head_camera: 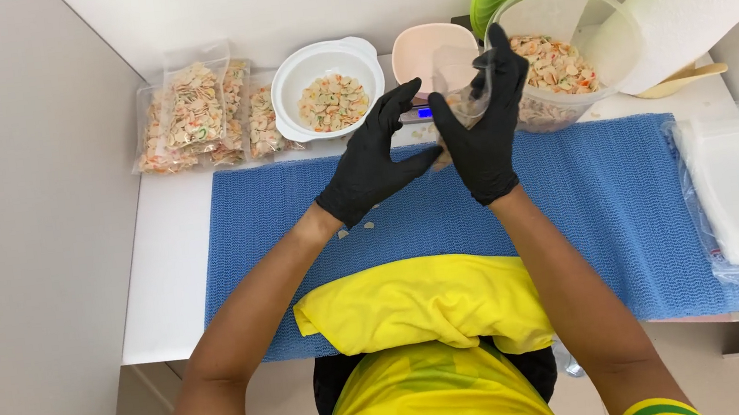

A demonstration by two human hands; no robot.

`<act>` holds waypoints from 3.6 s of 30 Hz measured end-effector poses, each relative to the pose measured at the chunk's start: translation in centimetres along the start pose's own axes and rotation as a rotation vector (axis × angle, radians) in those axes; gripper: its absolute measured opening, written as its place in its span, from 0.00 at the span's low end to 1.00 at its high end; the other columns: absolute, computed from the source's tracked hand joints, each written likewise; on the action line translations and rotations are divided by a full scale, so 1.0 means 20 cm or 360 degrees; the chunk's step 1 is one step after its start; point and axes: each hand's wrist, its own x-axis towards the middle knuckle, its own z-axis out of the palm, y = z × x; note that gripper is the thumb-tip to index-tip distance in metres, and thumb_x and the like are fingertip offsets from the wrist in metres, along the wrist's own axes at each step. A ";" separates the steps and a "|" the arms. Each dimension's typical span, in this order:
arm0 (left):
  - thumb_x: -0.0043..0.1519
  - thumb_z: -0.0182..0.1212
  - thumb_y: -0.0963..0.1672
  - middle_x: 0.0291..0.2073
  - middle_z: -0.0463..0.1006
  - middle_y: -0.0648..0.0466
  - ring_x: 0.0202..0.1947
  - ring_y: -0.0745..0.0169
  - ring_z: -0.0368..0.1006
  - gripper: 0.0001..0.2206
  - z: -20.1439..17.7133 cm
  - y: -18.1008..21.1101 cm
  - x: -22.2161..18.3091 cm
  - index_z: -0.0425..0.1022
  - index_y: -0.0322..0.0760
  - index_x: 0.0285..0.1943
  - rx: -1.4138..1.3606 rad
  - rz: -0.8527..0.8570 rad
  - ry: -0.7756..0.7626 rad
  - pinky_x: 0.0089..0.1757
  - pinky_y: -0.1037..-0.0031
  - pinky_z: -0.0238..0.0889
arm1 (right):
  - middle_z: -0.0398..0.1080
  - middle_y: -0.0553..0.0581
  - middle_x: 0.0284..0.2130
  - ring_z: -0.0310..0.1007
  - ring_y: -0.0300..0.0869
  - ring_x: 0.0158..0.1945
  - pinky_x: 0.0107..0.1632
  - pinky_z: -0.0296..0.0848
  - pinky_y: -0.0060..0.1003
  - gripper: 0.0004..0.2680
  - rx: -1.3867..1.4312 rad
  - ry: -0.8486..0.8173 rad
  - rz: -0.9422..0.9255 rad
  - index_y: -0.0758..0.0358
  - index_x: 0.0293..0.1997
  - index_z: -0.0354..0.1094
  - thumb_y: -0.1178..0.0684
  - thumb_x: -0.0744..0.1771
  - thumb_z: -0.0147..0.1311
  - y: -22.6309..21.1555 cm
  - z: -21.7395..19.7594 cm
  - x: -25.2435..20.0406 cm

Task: Portioning a food mixture into plastic bags using a digital scale for weight accuracy.

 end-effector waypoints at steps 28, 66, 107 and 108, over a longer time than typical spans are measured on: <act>0.66 0.70 0.44 0.36 0.86 0.50 0.38 0.76 0.77 0.08 -0.06 -0.25 -0.07 0.83 0.41 0.51 -0.0591 -0.0206 0.0913 0.43 0.76 0.71 | 0.79 0.59 0.31 0.77 0.37 0.43 0.47 0.81 0.40 0.06 0.0488 -0.0195 0.0745 0.59 0.39 0.81 0.57 0.63 0.75 0.09 0.05 -0.03; 0.54 0.69 0.53 0.76 0.58 0.44 0.76 0.47 0.54 0.42 -0.25 0.13 -0.01 0.56 0.35 0.76 -0.0367 -0.0953 0.0086 0.65 0.55 0.61 | 0.80 0.53 0.40 0.82 0.42 0.48 0.54 0.83 0.38 0.04 0.0609 -0.0497 0.0629 0.57 0.39 0.74 0.53 0.71 0.56 -0.12 0.07 0.27; 0.69 0.61 0.52 0.54 0.77 0.41 0.50 0.37 0.73 0.26 -0.81 0.11 -0.87 0.68 0.34 0.70 0.2204 -0.1185 0.0644 0.37 0.46 0.69 | 0.68 0.72 0.60 0.67 0.58 0.60 0.64 0.64 0.50 0.10 -0.1000 -0.0471 0.0406 0.77 0.65 0.70 0.65 0.75 0.60 0.09 -1.31 -0.31; 0.69 0.61 0.53 0.59 0.77 0.44 0.54 0.38 0.73 0.25 -0.75 0.19 -0.84 0.71 0.35 0.69 0.2262 -0.1066 0.0619 0.40 0.47 0.71 | 0.63 0.79 0.65 0.61 0.67 0.70 0.73 0.57 0.57 0.13 -0.1189 -0.0395 0.0255 0.85 0.70 0.66 0.65 0.77 0.60 0.21 -1.43 -0.32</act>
